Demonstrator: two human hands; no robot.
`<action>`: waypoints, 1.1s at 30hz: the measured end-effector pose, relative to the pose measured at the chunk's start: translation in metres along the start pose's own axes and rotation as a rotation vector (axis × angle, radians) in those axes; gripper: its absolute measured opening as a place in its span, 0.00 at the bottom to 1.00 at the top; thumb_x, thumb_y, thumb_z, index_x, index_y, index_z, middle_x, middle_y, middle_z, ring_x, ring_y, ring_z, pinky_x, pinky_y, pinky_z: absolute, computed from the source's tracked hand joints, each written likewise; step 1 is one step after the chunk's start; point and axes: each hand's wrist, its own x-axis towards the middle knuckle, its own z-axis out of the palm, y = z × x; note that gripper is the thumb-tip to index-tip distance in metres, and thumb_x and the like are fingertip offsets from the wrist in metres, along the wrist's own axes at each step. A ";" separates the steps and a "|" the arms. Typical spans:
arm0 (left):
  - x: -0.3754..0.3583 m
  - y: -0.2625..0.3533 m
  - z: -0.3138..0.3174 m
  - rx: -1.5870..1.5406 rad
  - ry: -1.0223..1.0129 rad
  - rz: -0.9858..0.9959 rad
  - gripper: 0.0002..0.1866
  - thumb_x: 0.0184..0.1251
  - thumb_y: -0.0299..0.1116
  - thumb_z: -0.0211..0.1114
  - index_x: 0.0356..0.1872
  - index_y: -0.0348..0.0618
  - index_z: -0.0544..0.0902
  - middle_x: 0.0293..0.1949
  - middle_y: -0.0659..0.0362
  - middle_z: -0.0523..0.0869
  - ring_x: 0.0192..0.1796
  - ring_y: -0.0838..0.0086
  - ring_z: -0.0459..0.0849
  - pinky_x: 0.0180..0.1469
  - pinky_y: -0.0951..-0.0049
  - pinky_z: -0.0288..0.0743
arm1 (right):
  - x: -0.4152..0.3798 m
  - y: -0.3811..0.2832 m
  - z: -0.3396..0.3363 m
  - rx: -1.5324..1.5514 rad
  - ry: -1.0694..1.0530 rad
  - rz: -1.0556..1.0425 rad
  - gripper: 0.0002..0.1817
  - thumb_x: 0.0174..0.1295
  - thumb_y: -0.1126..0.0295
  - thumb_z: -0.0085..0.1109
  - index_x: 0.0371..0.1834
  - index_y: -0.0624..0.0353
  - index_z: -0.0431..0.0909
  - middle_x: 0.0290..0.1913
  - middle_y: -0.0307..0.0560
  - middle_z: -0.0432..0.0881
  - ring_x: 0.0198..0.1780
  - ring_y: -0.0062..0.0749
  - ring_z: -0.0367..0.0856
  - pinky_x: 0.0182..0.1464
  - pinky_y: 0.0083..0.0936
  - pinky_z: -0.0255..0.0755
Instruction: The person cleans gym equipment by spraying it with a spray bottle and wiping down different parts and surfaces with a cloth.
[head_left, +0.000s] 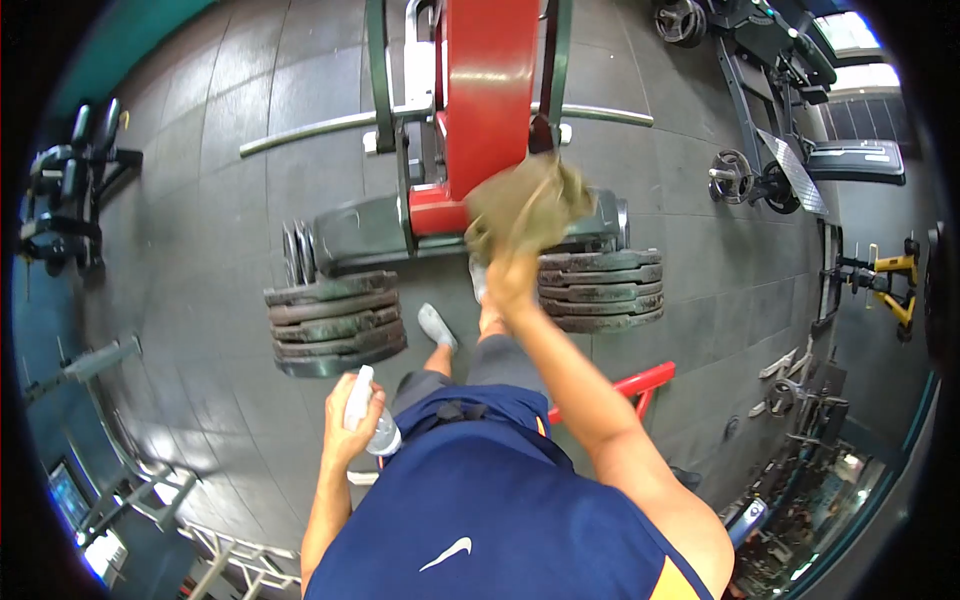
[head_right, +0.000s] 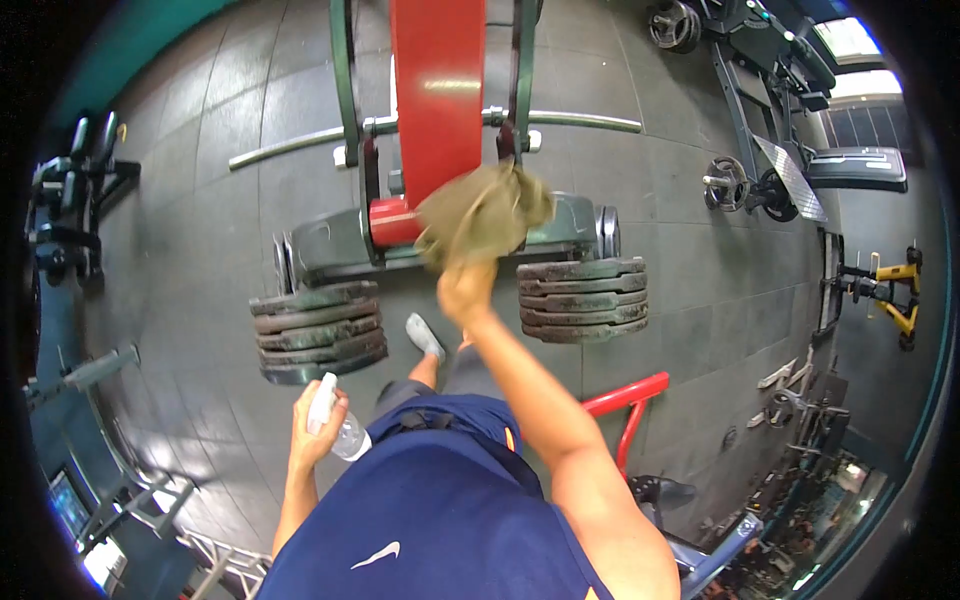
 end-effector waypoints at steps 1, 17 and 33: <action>0.006 0.011 0.001 0.011 -0.011 -0.024 0.06 0.64 0.29 0.67 0.37 0.37 0.83 0.30 0.58 0.79 0.33 0.74 0.80 0.37 0.70 0.73 | -0.009 0.002 0.011 -0.032 -0.064 -0.009 0.35 0.69 0.66 0.55 0.78 0.66 0.58 0.76 0.69 0.59 0.79 0.61 0.54 0.80 0.50 0.43; 0.095 0.128 0.000 0.059 0.150 -0.114 0.05 0.68 0.29 0.67 0.39 0.39 0.83 0.29 0.65 0.79 0.33 0.83 0.74 0.36 0.77 0.69 | 0.230 -0.003 0.035 0.427 -0.351 -0.072 0.47 0.61 0.57 0.70 0.77 0.68 0.55 0.73 0.70 0.64 0.71 0.65 0.69 0.72 0.50 0.63; 0.131 0.211 0.024 -0.056 0.357 -0.098 0.05 0.69 0.27 0.66 0.41 0.38 0.82 0.33 0.65 0.80 0.35 0.83 0.75 0.39 0.79 0.70 | 0.611 -0.199 0.096 -0.038 -0.127 -0.427 0.29 0.70 0.51 0.52 0.58 0.68 0.78 0.52 0.68 0.85 0.56 0.57 0.85 0.60 0.49 0.76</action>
